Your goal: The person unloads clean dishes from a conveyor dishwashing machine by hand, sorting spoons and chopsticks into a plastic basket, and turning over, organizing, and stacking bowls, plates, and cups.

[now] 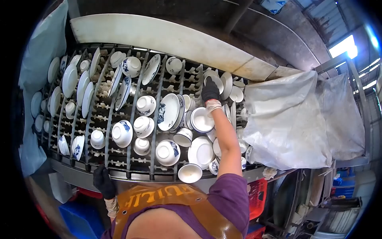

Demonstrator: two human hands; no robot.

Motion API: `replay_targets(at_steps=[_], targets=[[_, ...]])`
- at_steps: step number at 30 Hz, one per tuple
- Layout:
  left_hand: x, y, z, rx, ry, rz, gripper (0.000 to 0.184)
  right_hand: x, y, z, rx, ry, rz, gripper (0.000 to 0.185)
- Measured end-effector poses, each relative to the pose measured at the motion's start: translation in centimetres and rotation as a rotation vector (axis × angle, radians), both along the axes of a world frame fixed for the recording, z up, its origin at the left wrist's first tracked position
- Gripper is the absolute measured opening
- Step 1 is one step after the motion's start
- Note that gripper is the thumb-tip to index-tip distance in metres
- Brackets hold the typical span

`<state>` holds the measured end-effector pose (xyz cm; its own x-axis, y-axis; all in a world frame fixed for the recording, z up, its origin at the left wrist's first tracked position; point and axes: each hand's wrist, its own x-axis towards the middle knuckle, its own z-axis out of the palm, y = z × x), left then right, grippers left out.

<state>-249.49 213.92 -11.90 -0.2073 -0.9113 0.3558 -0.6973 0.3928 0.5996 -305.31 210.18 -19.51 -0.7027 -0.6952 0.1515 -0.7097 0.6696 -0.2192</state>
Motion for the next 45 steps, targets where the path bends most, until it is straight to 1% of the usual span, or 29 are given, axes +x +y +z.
replay_targets(at_steps=[1, 2, 3, 5, 7, 8, 9, 10, 11, 12, 13, 15, 17, 18, 19, 21, 23, 24, 25, 28, 31, 33, 34, 35, 37, 38, 39, 43, 45], targets=[[0.1, 0.0, -0.4, -0.006, 0.017, 0.006, 0.018, -0.7, 0.0, -0.1, -0.045, -0.082, 0.044, 0.056], [-0.1, 0.1, -0.8, -0.009, 0.038, 0.018, 0.017, -1.7, 0.5, 0.1, -0.207, -0.155, 0.036, 0.045], [-0.3, 0.3, -0.8, -0.007, 0.036, 0.019, 0.017, -2.6, 0.6, 0.6, -0.205, -0.157, 0.037, 0.045], [-0.7, 0.3, -0.4, -0.036, 0.027, -0.023, 0.015, -4.7, 0.5, 1.0, -0.605, -0.253, 0.117, 0.049], [-1.6, 0.5, 0.7, -0.02, -0.015, -0.022, 0.015, -4.6, -0.2, 1.4, -0.653, -0.327, -0.026, 0.056], [-1.5, 0.7, 0.4, -0.018, 0.004, -0.028, 0.015, -3.9, 0.0, 1.6, -0.46, 0.075, 0.061, 0.049], [-1.5, 0.6, 0.0, -0.021, 0.028, -0.027, 0.016, -2.7, 0.2, 1.9, -0.435, -0.057, 0.189, 0.049], [-1.8, 0.7, -0.1, -0.023, 0.034, -0.025, 0.016, -1.1, 0.1, 2.8, -0.25, -0.237, 0.292, 0.049], [-1.9, 0.9, -0.1, -0.011, 0.039, -0.017, 0.016, 0.3, 0.6, 2.4, -0.177, -0.653, 0.455, 0.049], [-2.0, 1.0, 0.0, 0.003, 0.041, -0.013, 0.016, 2.1, 0.5, 1.3, 0.166, -0.359, 0.497, 0.052], [-2.2, 1.1, 0.1, 0.006, 0.039, -0.015, 0.016, 4.5, 1.3, 3.7, 0.177, -0.358, 0.687, 0.047], [-2.6, 1.2, 0.3, -0.016, 0.034, -0.042, 0.017, 5.6, 0.9, 2.6, 0.287, -0.284, 0.488, 0.041], [-2.4, 1.4, 0.0, -0.015, 0.062, -0.054, 0.018, 4.2, 0.2, 1.6, 0.204, -0.227, 0.534, 0.04], [-2.3, 1.5, -0.6, -0.034, 0.067, -0.048, 0.018, 4.0, 1.0, 0.4, -0.168, -0.032, 0.515, 0.031], [-2.6, 1.6, -0.7, -0.051, 0.075, -0.036, 0.019, 4.8, 1.1, 2.3, -0.22, -0.118, 0.378, 0.03], [-3.2, 2.0, 0.3, -0.031, 0.061, -0.04, 0.018, 6.0, 2.1, 5.1, -0.429, 0.025, 0.445, 0.028], [-3.5, 2.1, 0.1, -0.022, 0.019, -0.019, 0.017, 6.3, 4.1, 3.1, -0.245, 0.043, 0.54, 0.031], [-3.6, 2.1, -0.1, -0.015, 0.021, -0.027, 0.017, 7.6, 6.0, 4.6, -0.086, -0.085, 0.496, 0.037], [-3.7, 2.1, -0.3, -0.02, 0.021, -0.022, 0.016, 6.5, 6.7, 2.2, 0.097, -0.207, 0.487, 0.038], [-4.4, 2.3, -0.5, -0.015, 0.067, -0.039, 0.016, 4.6, 9.8, 3.2, 0.071, -0.344, 0.549, 0.035], [-4.8, 2.1, -0.5, -0.025, 0.109, -0.066, 0.017, 4.7, 11.0, 5.4, 0.078, -0.204, 0.423, 0.036], [-5.5, 2.4, -0.2, -0.013, 0.092, -0.102, 0.018, 3.3, 11.5, 3.4, -0.045, -0.045, 0.401, 0.037], [-6.0, 2.5, 0.1, 0.055, 0.102, -0.102, 0.019, 3.3, 11.6, 4.4, 0.006, -0.067, 0.391, 0.037], [-7.3, 2.8, 0.6, 0.141, 0.283, -0.123, 0.019, 2.6, 11.9, 4.2, -0.02, -0.044, 0.445, 0.036], [-9.1, 3.2, 0.0, 0.335, 0.463, -0.187, 0.017, 2.3, 12.3, 6.6, 0.16, -0.17, 0.551, 0.034], [-10.2, 3.5, 0.8, 0.416, 0.437, -0.295, 0.017, 2.7, 12.4, 7.7, 0.246, -0.183, 0.571, 0.034], [-11.8, 3.9, 1.8, 0.493, 0.413, -0.4, 0.017, 1.6, 12.9, 6.6, 0.207, -0.108, 0.607, 0.032], [-17.1, 4.7, 2.3, 0.269, 0.267, -0.799, 0.02, -3.5, 15.6, 6.0, 0.13, 0.018, 0.273, 0.033], [-20.4, 5.1, 3.0, 0.258, 0.07, -0.918, 0.022, -6.7, 16.0, 6.1, 0.286, 0.119, 0.094, 0.028]])
